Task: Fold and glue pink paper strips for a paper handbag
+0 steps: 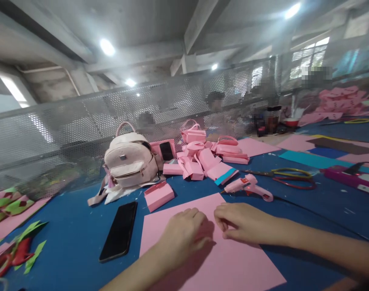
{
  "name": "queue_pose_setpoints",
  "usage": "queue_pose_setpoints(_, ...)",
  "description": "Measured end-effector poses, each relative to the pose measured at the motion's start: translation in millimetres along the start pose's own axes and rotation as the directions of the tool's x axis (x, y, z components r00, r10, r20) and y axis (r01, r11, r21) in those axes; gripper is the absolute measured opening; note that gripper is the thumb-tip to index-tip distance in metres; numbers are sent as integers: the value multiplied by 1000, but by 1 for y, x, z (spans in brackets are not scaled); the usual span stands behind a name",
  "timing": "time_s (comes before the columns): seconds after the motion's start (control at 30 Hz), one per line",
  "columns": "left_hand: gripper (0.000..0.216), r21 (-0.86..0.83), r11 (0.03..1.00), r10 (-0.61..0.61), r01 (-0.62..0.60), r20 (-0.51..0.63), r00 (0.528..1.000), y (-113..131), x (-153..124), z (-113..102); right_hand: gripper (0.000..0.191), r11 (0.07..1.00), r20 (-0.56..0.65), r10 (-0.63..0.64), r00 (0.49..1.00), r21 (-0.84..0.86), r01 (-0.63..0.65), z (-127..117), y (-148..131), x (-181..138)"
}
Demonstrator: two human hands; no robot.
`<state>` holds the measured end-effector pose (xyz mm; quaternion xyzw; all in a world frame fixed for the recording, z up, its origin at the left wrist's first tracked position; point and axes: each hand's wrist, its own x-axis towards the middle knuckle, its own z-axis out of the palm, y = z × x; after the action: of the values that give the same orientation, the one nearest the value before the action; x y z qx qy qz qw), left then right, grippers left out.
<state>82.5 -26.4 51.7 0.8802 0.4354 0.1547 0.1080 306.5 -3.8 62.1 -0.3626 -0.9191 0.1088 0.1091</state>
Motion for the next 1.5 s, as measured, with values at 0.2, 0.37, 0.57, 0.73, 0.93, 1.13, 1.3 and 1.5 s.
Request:
queue_pose_setpoints(0.2, 12, -219, 974, -40, 56, 78, 996, -10, 9, 15, 20, 1000, 19, -30, 999, -5, 30, 1, -7, 3)
queue_pose_setpoints(0.37, 12, -479, 870, -35, 115, 173, 984, -14, 4, -4, 10, 964, 95, 52, 994, 256, -75, -17, -8, 16)
queue_pose_setpoints(0.57, 27, -901, 402, -195, 164, 91, 976, -10, -10, -20, 28, 729, 88, 188, 978, 654, -199, -52, 2, 30)
queue_pose_setpoints(0.73, 38, -980, 122, -149, 155, 136, 979, -6, -25, 7, 51, 413, 110, 351, 930, 873, -259, -33, 3, 32)
queue_pose_setpoints(0.93, 42, -983, -27, -44, 179, 180, 983, -11, -15, 23, 45, 281, 265, -41, 963, 928, -244, -2, -4, 45)
queue_pose_setpoints(1.13, 44, -968, 134, -308, 212, 162, 937, -35, 1, 23, 40, 469, 190, 3, 982, 867, -169, 16, 5, 68)
queue_pose_setpoints(1.3, 38, -936, 195, -379, 292, 203, 903, -44, 0, 31, 29, 460, 145, -20, 989, 880, -119, 39, 2, 79)
queue_pose_setpoints(1.5, 39, -904, 270, -378, 333, 219, 900, -51, -7, 36, 26, 516, 110, -16, 994, 853, -86, 55, 8, 80)
